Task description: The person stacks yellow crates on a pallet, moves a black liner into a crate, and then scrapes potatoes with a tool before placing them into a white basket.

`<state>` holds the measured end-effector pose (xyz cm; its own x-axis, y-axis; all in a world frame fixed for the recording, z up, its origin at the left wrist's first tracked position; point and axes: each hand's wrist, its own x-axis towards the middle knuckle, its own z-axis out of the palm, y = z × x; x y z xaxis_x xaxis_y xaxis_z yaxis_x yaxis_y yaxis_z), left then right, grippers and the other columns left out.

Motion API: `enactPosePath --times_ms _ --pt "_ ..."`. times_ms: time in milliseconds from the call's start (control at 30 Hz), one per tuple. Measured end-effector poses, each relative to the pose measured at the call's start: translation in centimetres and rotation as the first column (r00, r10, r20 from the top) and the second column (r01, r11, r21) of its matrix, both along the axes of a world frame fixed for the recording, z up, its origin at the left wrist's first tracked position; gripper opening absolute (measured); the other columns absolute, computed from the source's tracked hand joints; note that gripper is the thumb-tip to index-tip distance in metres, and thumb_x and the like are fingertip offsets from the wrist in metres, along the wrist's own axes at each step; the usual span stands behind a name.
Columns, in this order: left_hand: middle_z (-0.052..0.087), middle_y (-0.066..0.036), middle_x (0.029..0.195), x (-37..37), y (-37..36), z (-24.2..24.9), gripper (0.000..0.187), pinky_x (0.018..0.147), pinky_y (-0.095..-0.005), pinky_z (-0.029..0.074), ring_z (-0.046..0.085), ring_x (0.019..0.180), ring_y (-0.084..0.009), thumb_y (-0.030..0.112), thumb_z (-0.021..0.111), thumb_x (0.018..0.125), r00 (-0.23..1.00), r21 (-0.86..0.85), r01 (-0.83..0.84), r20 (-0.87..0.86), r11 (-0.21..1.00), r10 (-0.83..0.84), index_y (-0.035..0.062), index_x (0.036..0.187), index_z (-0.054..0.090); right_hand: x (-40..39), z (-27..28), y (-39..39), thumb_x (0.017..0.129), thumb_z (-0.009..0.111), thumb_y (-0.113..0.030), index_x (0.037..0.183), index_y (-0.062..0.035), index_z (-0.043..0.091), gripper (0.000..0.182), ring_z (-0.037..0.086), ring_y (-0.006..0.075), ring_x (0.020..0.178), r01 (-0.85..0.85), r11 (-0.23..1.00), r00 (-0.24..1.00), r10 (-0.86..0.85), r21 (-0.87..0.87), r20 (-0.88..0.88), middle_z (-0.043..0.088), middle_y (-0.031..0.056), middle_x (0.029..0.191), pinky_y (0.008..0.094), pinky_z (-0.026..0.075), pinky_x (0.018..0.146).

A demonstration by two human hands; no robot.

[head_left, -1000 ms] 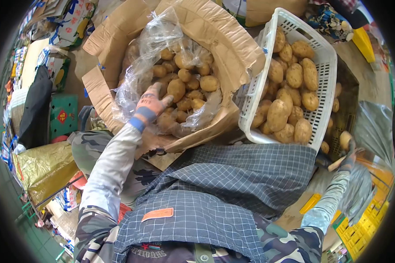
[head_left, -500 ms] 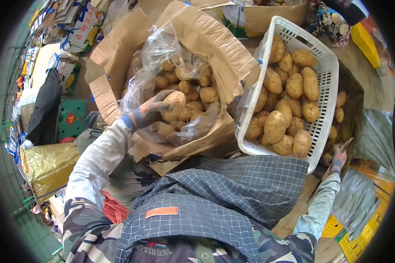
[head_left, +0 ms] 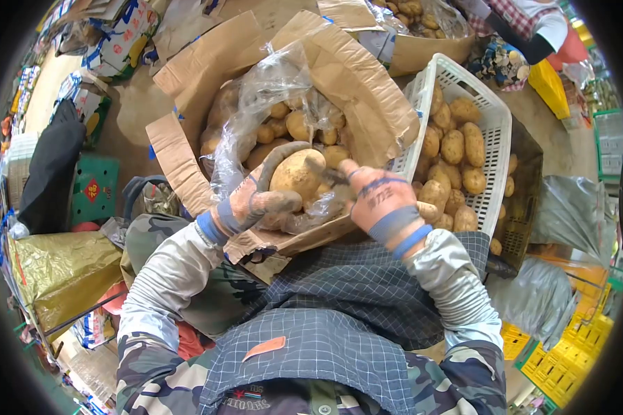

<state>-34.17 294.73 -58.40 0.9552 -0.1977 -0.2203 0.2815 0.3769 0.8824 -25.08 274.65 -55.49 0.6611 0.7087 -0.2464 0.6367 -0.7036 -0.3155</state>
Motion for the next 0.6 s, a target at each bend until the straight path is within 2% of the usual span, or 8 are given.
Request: enactPosePath --times_ms 67,133,233,433,500,533,567,600 --pt "0.047 -0.011 0.129 -0.1 0.8 -0.3 0.082 0.097 -0.0315 0.042 0.048 0.117 -0.0199 0.021 0.069 0.07 0.998 0.039 -0.061 -0.001 0.997 0.061 0.0049 0.14 0.03 -1.4 0.1 1.6 0.076 0.067 -0.022 0.115 -0.0106 0.053 0.043 0.064 0.0291 0.093 -0.095 0.972 0.991 0.073 -0.213 -0.108 0.066 0.0116 0.099 0.0394 0.051 0.077" --pt "0.047 -0.011 0.128 -0.2 1.4 -0.4 0.081 0.095 -0.0316 0.043 0.048 0.117 -0.0198 0.019 0.071 0.07 0.998 0.065 -0.067 -0.001 0.996 0.067 0.0046 0.139 0.031 -1.1 -0.4 2.0 0.077 0.067 -0.022 0.114 -0.011 0.054 0.041 0.064 0.0294 0.091 -0.114 0.978 0.99 0.098 -0.175 -0.096 0.066 0.0125 0.096 0.0396 0.051 0.076" --pt "0.047 -0.011 0.128 -0.4 1.4 -0.5 0.081 0.095 -0.0323 0.044 0.05 0.115 -0.0201 0.018 0.073 0.071 0.992 0.148 -0.109 0.072 0.983 0.099 0.0043 0.139 0.031 1.5 -1.3 1.8 0.076 0.067 -0.021 0.113 -0.0119 0.055 0.039 0.065 0.0313 0.085 0.056 0.997 0.997 -0.052 -0.058 0.064 0.067 0.0139 0.087 0.0388 0.052 0.073" --pt "0.051 -0.012 0.124 -0.8 1.7 -0.9 0.078 0.089 -0.0325 0.048 0.054 0.11 -0.0205 0.027 0.071 0.074 0.989 0.249 -0.151 0.051 0.957 0.142 0.004 0.138 0.033 0.9 -1.9 2.5 0.077 0.067 -0.021 0.11 -0.0141 0.056 0.036 0.065 0.0319 0.086 -0.038 0.996 0.999 0.038 -0.084 -0.012 0.067 0.0134 0.09 0.0394 0.051 0.074" --pt "0.057 -0.014 0.117 -1.2 2.0 -2.4 0.072 0.081 -0.0324 0.051 0.059 0.101 -0.0217 0.043 0.061 0.079 0.959 -0.29 -0.121 -0.283 0.949 0.036 0.0017 0.134 0.04 2.4 -0.6 2.4 0.08 0.063 -0.022 0.109 -0.0094 0.057 0.032 0.064 0.0308 0.093 0.068 0.983 0.997 -0.075 -0.173 -0.033 0.065 0.0171 0.098 0.0385 0.051 0.079" --pt "0.057 -0.014 0.117 -0.8 2.1 -2.6 0.072 0.081 -0.0324 0.051 0.059 0.101 -0.0217 0.043 0.061 0.079 0.96 -0.288 -0.115 -0.28 0.951 0.031 0.0017 0.134 0.04 3.0 -0.9 1.8 0.08 0.063 -0.022 0.109 -0.0094 0.057 0.032 0.064 0.0308 0.093 0.074 0.983 0.996 -0.08 -0.17 -0.03 0.065 0.0171 0.098 0.0385 0.051 0.079" --pt "0.06 -0.015 0.112 -0.2 2.2 -2.6 0.07 0.078 -0.0327 0.052 0.061 0.095 -0.0227 0.049 0.056 0.081 0.97 -0.53 0.006 -0.204 0.848 -0.134 0.0001 0.13 0.044 3.5 -1.5 1.2 0.08 0.064 -0.023 0.114 -0.0081 0.056 0.038 0.063 0.0306 0.097 0.111 0.994 0.987 -0.113 -0.023 -0.114 0.064 0.0188 0.102 0.038 0.05 0.081" --pt "0.063 -0.016 0.107 -0.4 1.5 -2.5 0.066 0.076 -0.033 0.052 0.063 0.09 -0.0233 0.05 0.052 0.085 0.954 -0.589 -0.131 -0.295 0.798 -0.061 -0.0022 0.124 0.048 3.7 -2.2 0.7 0.08 0.065 -0.024 0.119 -0.0068 0.054 0.044 0.062 0.0304 0.101 0.155 0.981 0.971 -0.129 0.12 -0.201 0.063 0.0205 0.105 0.0376 0.05 0.083"
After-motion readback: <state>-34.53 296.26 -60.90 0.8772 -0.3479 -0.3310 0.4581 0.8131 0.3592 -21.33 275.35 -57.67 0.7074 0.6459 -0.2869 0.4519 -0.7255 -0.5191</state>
